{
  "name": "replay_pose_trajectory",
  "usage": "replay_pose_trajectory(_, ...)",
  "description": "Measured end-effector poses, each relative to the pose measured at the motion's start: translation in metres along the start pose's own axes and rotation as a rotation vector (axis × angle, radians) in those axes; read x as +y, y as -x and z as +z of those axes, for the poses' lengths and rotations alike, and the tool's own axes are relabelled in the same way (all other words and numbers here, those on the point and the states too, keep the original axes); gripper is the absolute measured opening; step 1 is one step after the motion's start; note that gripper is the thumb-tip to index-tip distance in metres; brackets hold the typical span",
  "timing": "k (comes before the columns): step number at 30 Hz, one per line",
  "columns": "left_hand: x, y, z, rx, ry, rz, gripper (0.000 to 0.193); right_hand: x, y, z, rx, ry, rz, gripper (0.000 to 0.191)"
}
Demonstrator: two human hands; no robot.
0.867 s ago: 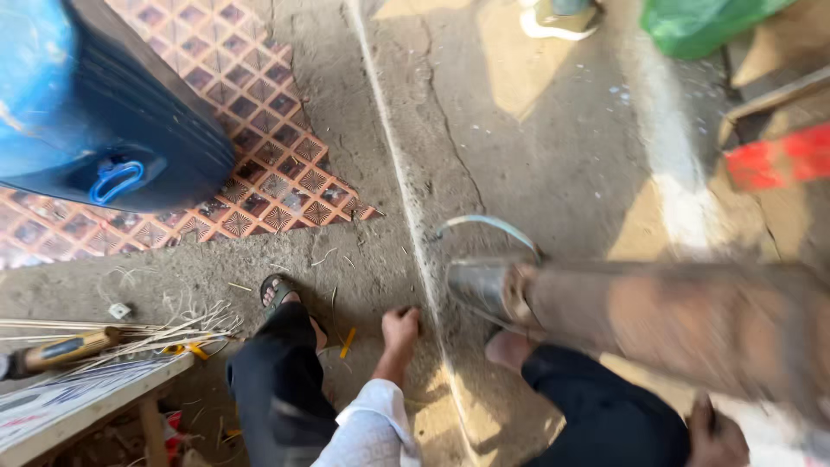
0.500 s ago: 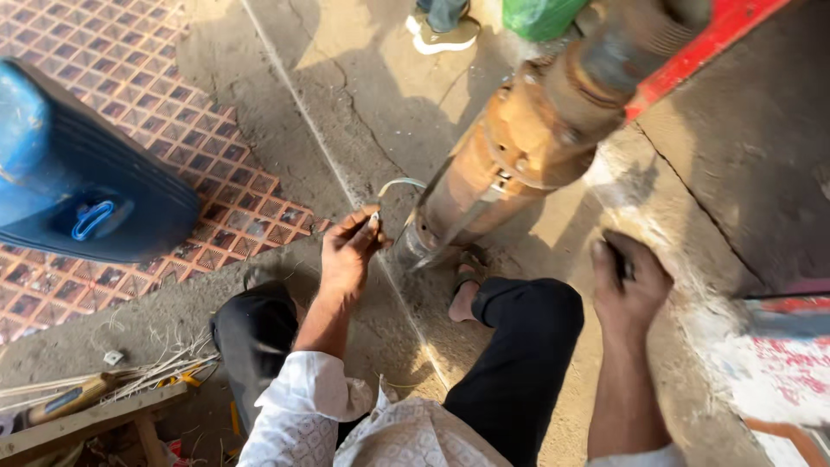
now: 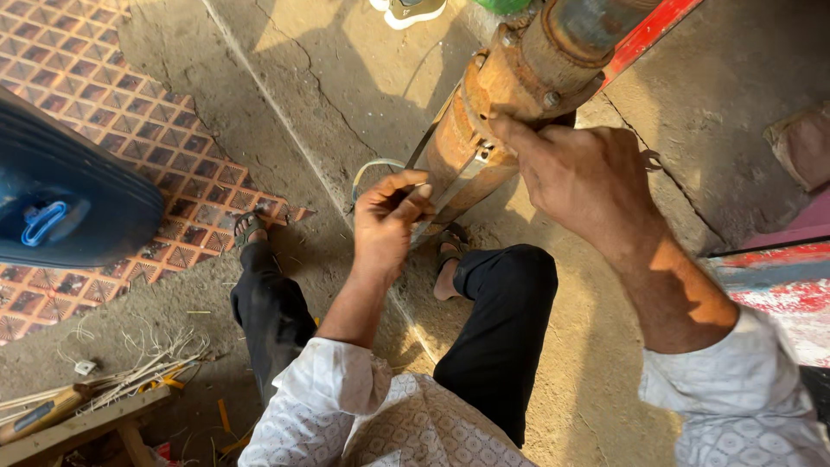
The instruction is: The person sits on the ground repairing a rusty cylindrical pump or motor. They fit a small metal bracket and nut onto the housing by hand, retrieve a wrench and pliers from a nearby workbench, tighten a strap clamp around the housing with pliers, and drive a screw with a screwdriver.
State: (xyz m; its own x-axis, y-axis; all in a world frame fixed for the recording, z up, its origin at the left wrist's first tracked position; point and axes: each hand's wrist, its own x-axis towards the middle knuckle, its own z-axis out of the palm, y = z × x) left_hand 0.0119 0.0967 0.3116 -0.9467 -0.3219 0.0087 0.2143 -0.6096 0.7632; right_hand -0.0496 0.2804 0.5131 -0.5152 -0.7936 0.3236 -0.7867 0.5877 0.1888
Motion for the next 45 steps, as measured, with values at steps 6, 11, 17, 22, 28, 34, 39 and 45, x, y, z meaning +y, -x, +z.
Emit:
replay_pose_trajectory(6,0.012,-0.002,0.051,-0.108,-0.123,0.146,0.017,0.011,-0.015,-0.019,-0.068,0.144,-0.024,0.022)
replay_pose_trajectory(11,0.019,-0.001,0.074,-0.112,-0.420,0.360,0.016,0.018,-0.014,-0.016,-0.121,0.228,0.008,0.013)
replay_pose_trajectory(17,0.025,0.008,0.090,-0.097,-0.724,0.598,0.023,0.008,-0.019,-0.011,-0.170,0.449,-0.102,0.026)
replay_pose_trajectory(22,0.024,0.002,0.088,-0.116,-0.772,0.418,0.020,0.014,-0.023,-0.014,-0.190,0.535,-0.177,0.024)
replay_pose_trajectory(28,0.020,0.008,0.073,-0.345,-0.601,0.366,0.022,0.027,-0.021,-0.010,-0.090,0.315,-0.158,0.019)
replay_pose_trajectory(34,0.021,0.016,0.065,-0.378,-0.625,0.370,0.021,0.021,0.041,0.018,0.431,-0.527,0.157,0.012)
replay_pose_trajectory(39,0.018,0.022,0.056,-0.426,-0.350,0.220,0.015,-0.030,0.095,0.094,0.426,-1.117,0.619,0.025)
replay_pose_trajectory(45,0.026,0.030,0.047,-0.341,-0.091,-0.078,0.018,-0.058,0.112,0.131,0.466,-1.194,0.484,0.019)
